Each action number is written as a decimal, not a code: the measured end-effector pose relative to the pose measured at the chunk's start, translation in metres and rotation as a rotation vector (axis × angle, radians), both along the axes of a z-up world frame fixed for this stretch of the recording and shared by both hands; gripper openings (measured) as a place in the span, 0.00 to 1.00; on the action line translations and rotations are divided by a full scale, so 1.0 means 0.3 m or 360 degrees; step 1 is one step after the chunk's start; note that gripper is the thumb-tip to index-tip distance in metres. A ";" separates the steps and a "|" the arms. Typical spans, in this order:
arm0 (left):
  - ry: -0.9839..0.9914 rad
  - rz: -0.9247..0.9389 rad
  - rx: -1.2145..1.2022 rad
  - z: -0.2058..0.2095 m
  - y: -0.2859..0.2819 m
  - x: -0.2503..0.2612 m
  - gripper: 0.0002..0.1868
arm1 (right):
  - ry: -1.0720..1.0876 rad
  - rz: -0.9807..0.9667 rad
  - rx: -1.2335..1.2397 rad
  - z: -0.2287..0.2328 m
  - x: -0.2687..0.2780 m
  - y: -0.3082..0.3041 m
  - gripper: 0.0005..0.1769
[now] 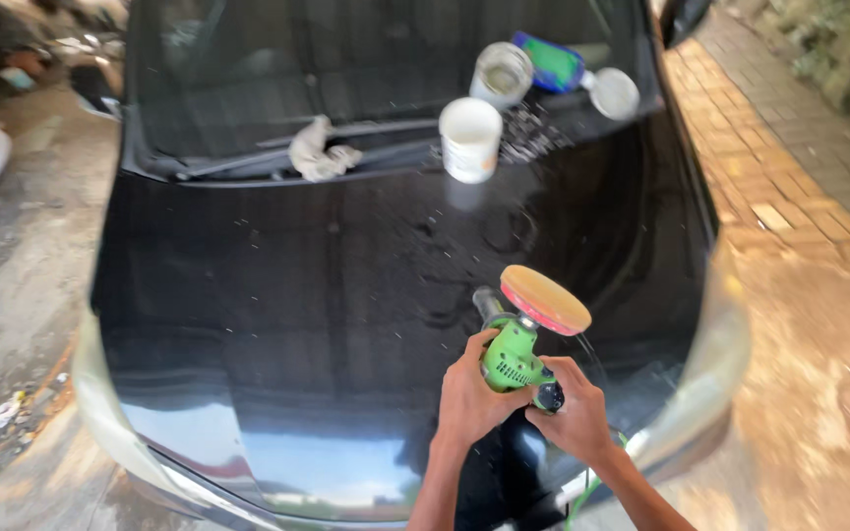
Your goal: The person polishes the hood of a car using a rotary polisher after applying polish by hand and from a container.
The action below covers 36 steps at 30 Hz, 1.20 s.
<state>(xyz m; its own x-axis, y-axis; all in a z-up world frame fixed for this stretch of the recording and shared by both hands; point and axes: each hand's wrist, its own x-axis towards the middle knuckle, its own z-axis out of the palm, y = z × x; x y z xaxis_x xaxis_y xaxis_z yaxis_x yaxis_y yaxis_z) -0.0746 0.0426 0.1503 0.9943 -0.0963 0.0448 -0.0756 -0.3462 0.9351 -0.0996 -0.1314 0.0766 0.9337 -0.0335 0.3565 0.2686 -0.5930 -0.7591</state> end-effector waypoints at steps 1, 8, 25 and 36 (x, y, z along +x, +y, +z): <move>0.0037 0.0021 -0.0038 -0.027 -0.058 -0.046 0.41 | 0.0080 0.0026 -0.0038 -0.018 -0.069 -0.053 0.38; 0.0202 0.0208 0.0026 -0.199 -0.381 -0.344 0.38 | 0.0027 0.0080 0.0511 0.086 -0.241 -0.507 0.42; 0.0184 0.0441 0.0261 -0.227 -0.547 -0.551 0.39 | -0.0713 -0.0336 -0.0362 0.061 -0.405 -0.475 0.23; 0.0639 0.0245 0.0323 -0.227 -0.486 -0.558 0.50 | 0.0275 -0.0167 -0.0346 -0.281 -0.579 -0.365 0.35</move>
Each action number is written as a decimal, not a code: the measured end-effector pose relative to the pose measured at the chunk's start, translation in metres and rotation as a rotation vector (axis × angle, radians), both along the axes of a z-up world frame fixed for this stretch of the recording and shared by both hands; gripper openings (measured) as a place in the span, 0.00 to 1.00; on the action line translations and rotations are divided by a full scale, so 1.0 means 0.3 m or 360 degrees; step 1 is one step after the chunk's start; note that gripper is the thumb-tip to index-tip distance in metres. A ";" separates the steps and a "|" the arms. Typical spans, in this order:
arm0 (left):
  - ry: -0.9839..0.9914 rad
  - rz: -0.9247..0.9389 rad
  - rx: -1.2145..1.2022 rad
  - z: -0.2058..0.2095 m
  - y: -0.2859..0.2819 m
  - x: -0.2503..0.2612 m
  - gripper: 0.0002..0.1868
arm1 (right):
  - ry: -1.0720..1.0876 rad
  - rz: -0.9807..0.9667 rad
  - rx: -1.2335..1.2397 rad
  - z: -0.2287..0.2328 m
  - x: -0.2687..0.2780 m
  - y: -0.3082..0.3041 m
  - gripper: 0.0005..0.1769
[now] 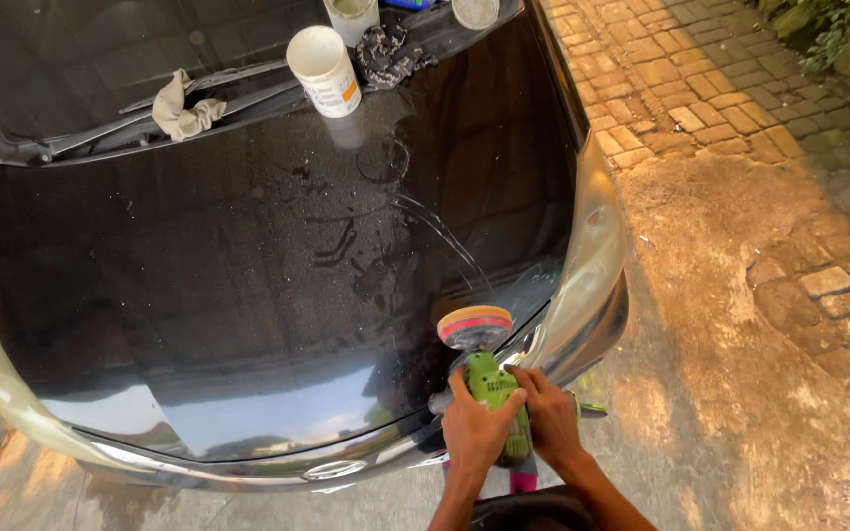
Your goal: The person polishes the hood of a car using a rotary polisher after applying polish by hand and from a container.
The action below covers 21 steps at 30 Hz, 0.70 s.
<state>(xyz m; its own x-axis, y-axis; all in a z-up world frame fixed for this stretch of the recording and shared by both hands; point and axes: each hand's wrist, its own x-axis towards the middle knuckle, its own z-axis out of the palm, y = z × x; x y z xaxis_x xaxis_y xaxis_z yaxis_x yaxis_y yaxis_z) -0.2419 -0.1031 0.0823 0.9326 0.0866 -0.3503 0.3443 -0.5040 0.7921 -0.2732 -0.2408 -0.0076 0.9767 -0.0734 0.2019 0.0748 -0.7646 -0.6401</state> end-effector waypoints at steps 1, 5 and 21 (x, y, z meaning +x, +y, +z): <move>-0.0048 -0.0039 -0.0045 -0.014 0.010 -0.011 0.49 | 0.0030 0.0005 0.0113 -0.049 -0.003 -0.013 0.33; -0.0161 -0.0154 0.0056 -0.059 0.083 -0.038 0.36 | -0.0228 0.0135 0.0228 -0.179 -0.030 -0.043 0.28; 0.0056 -0.0512 0.0932 -0.366 0.186 -0.027 0.11 | 0.0098 -0.0094 0.0735 -0.247 -0.040 0.005 0.21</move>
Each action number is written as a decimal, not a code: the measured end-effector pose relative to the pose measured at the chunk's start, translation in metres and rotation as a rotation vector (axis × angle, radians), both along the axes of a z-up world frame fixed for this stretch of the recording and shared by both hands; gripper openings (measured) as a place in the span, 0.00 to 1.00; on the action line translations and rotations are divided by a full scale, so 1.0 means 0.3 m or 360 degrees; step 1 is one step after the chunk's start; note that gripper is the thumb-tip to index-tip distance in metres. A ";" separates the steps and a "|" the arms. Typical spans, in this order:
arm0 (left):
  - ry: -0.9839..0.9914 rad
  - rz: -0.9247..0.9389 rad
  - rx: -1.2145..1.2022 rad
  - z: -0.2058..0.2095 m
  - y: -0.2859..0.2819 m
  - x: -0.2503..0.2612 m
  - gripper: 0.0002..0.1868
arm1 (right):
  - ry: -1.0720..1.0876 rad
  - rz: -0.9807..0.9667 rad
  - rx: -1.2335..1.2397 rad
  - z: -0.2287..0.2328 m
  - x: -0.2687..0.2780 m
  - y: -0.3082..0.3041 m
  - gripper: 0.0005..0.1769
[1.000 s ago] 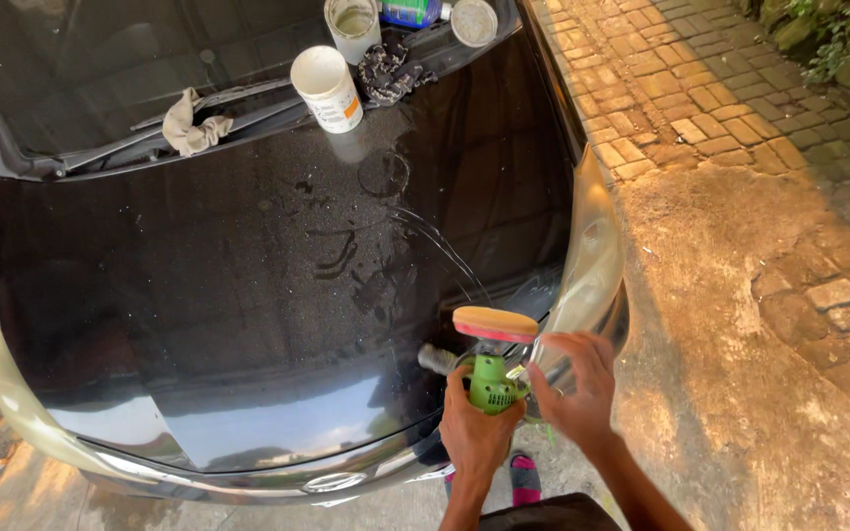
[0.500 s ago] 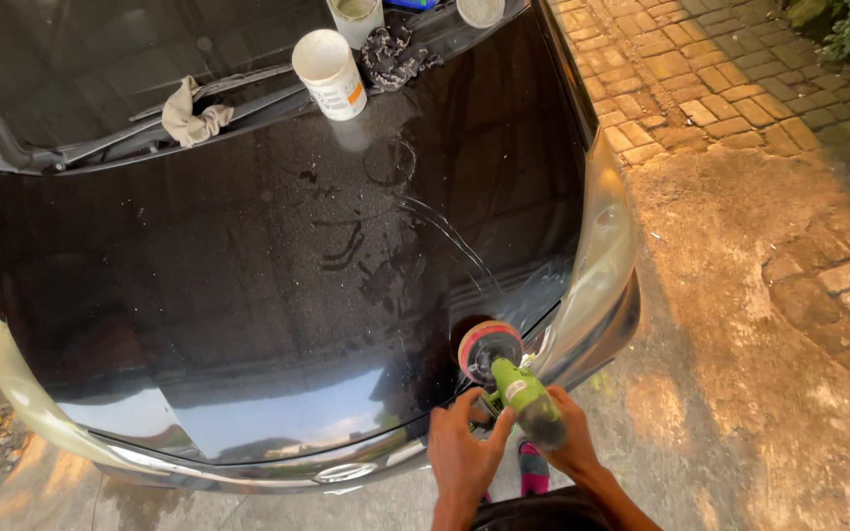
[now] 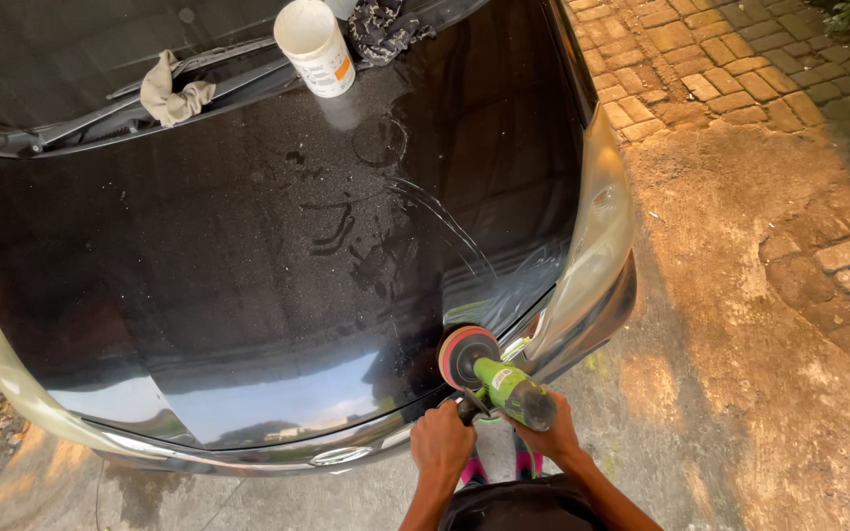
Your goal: The person polishes the hood of a car using a rotary polisher after applying polish by hand and from a container.
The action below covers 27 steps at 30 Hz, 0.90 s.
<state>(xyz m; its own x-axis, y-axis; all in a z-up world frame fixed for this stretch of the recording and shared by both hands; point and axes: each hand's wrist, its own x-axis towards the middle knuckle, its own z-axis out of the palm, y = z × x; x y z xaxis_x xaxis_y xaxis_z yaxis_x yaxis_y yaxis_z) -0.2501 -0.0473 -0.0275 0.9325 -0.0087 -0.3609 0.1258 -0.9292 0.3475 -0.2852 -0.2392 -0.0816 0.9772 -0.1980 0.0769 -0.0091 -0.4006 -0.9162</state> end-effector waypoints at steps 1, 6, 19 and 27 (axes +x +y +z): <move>0.0044 0.0039 0.0008 0.009 0.006 -0.014 0.11 | 0.0081 -0.0003 0.0008 -0.008 -0.009 0.001 0.21; 0.0051 0.0004 0.0015 0.052 -0.024 0.026 0.10 | 0.0213 -0.0019 -0.0164 -0.032 0.021 -0.032 0.23; 0.0031 -0.0064 0.0010 0.043 -0.047 0.043 0.10 | 0.0211 0.0036 -0.0356 -0.013 0.045 -0.064 0.22; 0.0080 0.0222 -0.0014 0.025 0.050 -0.071 0.12 | 0.0066 0.0196 -0.0398 -0.048 -0.021 0.032 0.16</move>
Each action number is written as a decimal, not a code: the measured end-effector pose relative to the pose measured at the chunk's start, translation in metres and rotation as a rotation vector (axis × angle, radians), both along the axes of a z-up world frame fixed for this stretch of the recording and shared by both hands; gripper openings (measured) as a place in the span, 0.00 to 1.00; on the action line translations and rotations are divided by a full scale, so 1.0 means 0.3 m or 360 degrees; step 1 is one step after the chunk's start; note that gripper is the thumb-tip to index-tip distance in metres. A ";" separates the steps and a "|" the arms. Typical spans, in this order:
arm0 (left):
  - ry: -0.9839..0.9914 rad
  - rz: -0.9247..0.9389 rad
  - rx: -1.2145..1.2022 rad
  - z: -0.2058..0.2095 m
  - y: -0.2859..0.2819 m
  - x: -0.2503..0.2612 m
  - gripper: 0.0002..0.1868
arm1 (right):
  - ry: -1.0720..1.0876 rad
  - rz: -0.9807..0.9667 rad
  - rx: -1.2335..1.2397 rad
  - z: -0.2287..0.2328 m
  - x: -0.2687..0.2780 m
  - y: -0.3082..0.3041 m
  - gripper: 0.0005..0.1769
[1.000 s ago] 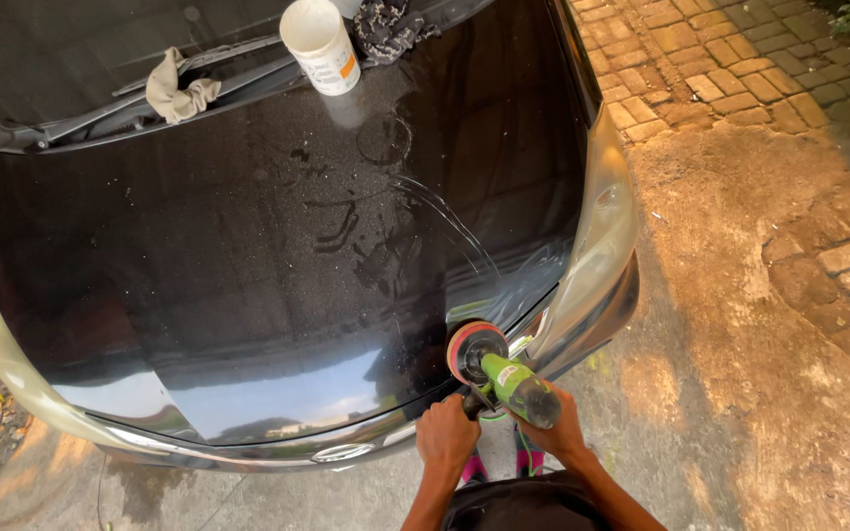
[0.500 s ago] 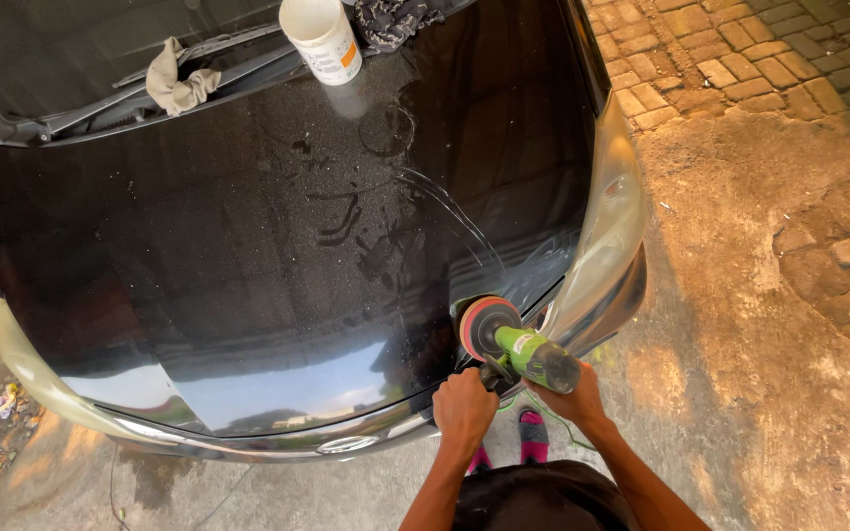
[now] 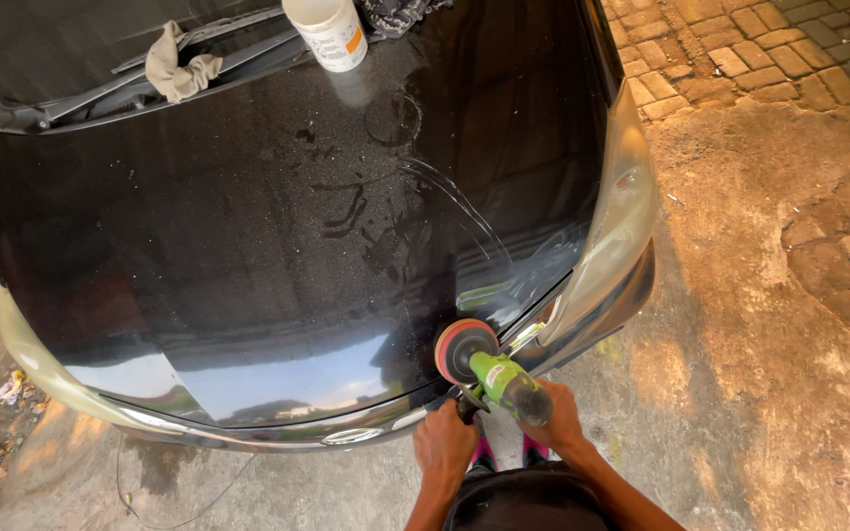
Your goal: The person polishes the hood of a car using a rotary polisher after applying polish by hand and from a container.
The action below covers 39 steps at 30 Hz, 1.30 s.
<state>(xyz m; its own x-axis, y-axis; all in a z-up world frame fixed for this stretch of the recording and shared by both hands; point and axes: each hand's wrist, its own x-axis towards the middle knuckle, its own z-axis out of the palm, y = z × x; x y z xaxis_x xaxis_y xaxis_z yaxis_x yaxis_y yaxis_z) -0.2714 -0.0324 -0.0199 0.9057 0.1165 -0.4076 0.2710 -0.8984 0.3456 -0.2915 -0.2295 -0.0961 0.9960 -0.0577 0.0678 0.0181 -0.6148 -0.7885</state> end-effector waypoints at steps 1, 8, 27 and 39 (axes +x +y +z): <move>0.0014 0.0023 0.0010 0.004 0.012 -0.018 0.13 | 0.0001 0.0037 -0.0065 0.001 -0.009 0.012 0.16; 0.0060 0.0006 0.0058 0.012 0.026 -0.036 0.10 | 0.0108 0.0144 -0.0184 0.018 -0.008 0.032 0.17; 0.0027 -0.0106 -0.0015 0.048 -0.061 0.050 0.11 | 0.0113 -0.0019 -0.0136 -0.008 0.035 -0.072 0.20; 0.0131 0.0027 0.0095 0.044 0.023 -0.038 0.11 | 0.0209 0.0193 -0.0302 0.007 0.004 0.028 0.15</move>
